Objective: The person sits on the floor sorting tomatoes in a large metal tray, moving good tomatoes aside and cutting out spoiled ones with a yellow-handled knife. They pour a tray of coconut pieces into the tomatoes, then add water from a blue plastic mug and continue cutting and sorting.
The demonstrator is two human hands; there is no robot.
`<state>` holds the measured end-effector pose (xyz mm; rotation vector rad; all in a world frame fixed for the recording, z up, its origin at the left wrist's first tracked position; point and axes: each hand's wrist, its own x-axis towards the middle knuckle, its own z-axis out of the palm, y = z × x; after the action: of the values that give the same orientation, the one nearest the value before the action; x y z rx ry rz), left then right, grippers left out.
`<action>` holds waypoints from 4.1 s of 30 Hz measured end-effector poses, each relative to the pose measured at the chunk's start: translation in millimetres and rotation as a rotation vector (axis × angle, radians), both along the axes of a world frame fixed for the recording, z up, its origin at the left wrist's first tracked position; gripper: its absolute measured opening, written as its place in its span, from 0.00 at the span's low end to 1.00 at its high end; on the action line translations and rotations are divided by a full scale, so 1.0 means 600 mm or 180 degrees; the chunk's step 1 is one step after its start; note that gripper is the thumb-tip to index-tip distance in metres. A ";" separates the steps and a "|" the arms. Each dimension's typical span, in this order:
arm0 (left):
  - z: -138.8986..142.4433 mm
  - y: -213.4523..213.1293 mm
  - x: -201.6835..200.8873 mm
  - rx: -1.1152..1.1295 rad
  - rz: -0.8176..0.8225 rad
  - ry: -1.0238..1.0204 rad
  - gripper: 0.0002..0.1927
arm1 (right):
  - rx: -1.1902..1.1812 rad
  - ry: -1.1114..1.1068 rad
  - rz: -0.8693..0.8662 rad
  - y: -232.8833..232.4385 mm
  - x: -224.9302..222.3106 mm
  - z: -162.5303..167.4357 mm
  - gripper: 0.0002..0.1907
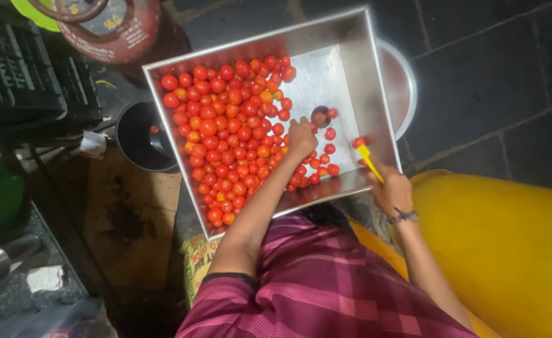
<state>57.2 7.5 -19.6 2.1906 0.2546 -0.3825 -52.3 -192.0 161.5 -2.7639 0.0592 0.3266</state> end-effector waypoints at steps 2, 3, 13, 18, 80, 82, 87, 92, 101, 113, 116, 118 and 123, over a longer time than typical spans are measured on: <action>-0.017 -0.013 -0.008 -0.0208 0.0049 -0.0273 0.24 | 0.0195 -0.0033 0.0062 -0.009 -0.028 0.007 0.26; -0.026 -0.017 -0.003 -0.0316 0.0165 -0.0455 0.21 | 0.0378 -0.0162 0.0099 -0.017 -0.044 0.018 0.26; 0.001 -0.104 -0.003 -0.0321 -0.1241 -0.1076 0.22 | 0.0357 0.0125 -0.0699 -0.093 -0.070 0.152 0.23; -0.001 -0.159 -0.069 0.0303 -0.3105 -0.1309 0.19 | 0.0352 -0.0178 -0.0492 -0.109 -0.078 0.153 0.23; -0.037 -0.025 0.019 0.1324 -0.2464 -0.2244 0.17 | -0.0273 0.0207 -0.0261 -0.080 -0.069 0.186 0.22; -0.033 -0.022 0.046 0.1400 -0.2864 -0.1778 0.10 | -0.0446 0.0224 -0.0174 -0.088 -0.067 0.184 0.23; -0.009 0.009 0.062 0.0031 -0.0804 -0.1630 0.12 | -0.0361 -0.0036 0.0116 -0.099 -0.047 0.184 0.24; -0.015 0.000 0.015 0.0151 -0.0747 -0.1779 0.18 | -0.0358 0.0193 0.0049 -0.094 -0.012 0.189 0.24; -0.047 -0.054 0.000 0.1456 -0.2300 -0.2142 0.21 | -0.0239 0.0104 0.0267 -0.051 0.027 0.189 0.23; 0.003 0.082 0.085 0.0721 -0.0468 -0.1169 0.53 | -0.0380 -0.0561 0.0708 0.010 0.073 0.154 0.23; 0.031 0.062 0.095 0.1506 -0.0553 -0.0641 0.63 | -0.0483 -0.0693 0.0685 0.047 0.131 0.096 0.26; 0.039 0.054 0.110 0.1572 -0.0344 -0.0515 0.66 | -0.0508 -0.0731 0.0715 0.068 0.169 0.046 0.31; 0.003 0.041 0.141 0.1628 -0.0781 -0.0602 0.54 | -0.0625 -0.0605 0.0658 0.074 0.185 -0.044 0.27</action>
<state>142.1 32.0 -18.0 2.7546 -0.0297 -0.2585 58.7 -147.7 135.1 -2.9883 -0.2570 0.1133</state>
